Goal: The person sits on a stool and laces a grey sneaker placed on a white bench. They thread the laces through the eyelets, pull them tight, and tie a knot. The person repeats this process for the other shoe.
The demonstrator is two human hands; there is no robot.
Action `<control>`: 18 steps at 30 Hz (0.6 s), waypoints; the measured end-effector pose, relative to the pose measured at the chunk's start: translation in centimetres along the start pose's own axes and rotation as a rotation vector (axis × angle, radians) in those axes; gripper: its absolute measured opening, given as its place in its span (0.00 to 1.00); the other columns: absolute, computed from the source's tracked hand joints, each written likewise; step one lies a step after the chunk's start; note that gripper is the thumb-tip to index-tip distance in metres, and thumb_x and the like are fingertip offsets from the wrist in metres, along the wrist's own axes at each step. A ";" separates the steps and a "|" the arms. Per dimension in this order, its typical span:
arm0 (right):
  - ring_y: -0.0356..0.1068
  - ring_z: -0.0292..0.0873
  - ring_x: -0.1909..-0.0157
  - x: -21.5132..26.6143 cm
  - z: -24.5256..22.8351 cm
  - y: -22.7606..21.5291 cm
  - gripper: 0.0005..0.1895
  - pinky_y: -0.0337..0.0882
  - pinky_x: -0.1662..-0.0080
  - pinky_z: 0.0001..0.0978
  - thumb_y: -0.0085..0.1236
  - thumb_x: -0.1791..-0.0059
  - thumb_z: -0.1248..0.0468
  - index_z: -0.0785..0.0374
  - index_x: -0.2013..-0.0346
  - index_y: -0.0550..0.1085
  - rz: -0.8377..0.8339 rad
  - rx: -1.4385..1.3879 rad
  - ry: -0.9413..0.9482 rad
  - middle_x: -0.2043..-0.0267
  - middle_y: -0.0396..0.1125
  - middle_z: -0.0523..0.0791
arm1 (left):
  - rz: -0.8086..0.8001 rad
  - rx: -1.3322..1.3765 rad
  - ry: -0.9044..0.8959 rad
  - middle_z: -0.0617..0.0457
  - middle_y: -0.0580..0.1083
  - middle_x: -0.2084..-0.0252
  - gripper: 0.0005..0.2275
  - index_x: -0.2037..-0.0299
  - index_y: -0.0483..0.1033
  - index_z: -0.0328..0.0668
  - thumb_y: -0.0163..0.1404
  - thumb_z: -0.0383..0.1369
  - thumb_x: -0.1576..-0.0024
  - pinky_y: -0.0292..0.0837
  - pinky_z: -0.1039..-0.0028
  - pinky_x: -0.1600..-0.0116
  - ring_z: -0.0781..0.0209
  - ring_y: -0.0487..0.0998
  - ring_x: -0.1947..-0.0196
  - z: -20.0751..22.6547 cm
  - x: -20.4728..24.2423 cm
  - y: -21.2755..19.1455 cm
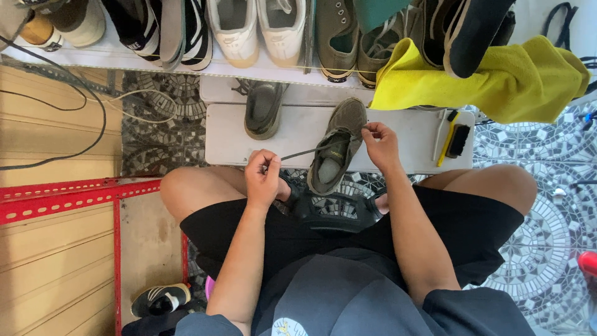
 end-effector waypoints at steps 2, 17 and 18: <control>0.76 0.44 0.53 0.5 0.5 0.3 0.07 0.80 0.51 0.40 0.65 0.42 0.62 0.61 0.52 0.84 -0.028 -0.082 0.075 0.57 0.77 0.50 | 0.018 -0.072 -0.063 0.48 0.68 0.72 0.10 0.69 0.76 0.41 0.54 0.25 0.32 0.67 0.65 0.53 0.51 0.70 0.66 -0.8 0.2 -0.5; 0.81 0.48 0.52 0.9 1.5 0.7 0.22 0.84 0.53 0.47 0.64 0.38 0.46 0.63 0.55 0.85 -0.038 -0.129 0.265 0.55 0.79 0.53 | -0.529 -0.649 0.012 0.45 0.81 0.54 0.08 0.52 0.84 0.44 0.51 0.33 0.30 0.73 0.48 0.39 0.40 0.79 0.44 0.2 -0.3 11.8; 0.82 0.48 0.55 0.5 1.4 0.6 0.21 0.84 0.55 0.46 0.63 0.38 0.46 0.63 0.57 0.85 -0.038 -0.097 0.237 0.58 0.79 0.52 | -0.627 -0.668 0.107 0.47 0.80 0.56 0.11 0.52 0.84 0.45 0.48 0.38 0.28 0.74 0.51 0.42 0.43 0.79 0.47 0.7 -0.3 14.1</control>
Point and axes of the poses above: each hand's wrist, its own x-axis away from the middle knuckle, its own y-axis out of the palm, z = x × y, the point moved 10 cm from there along -x, towards the middle knuckle
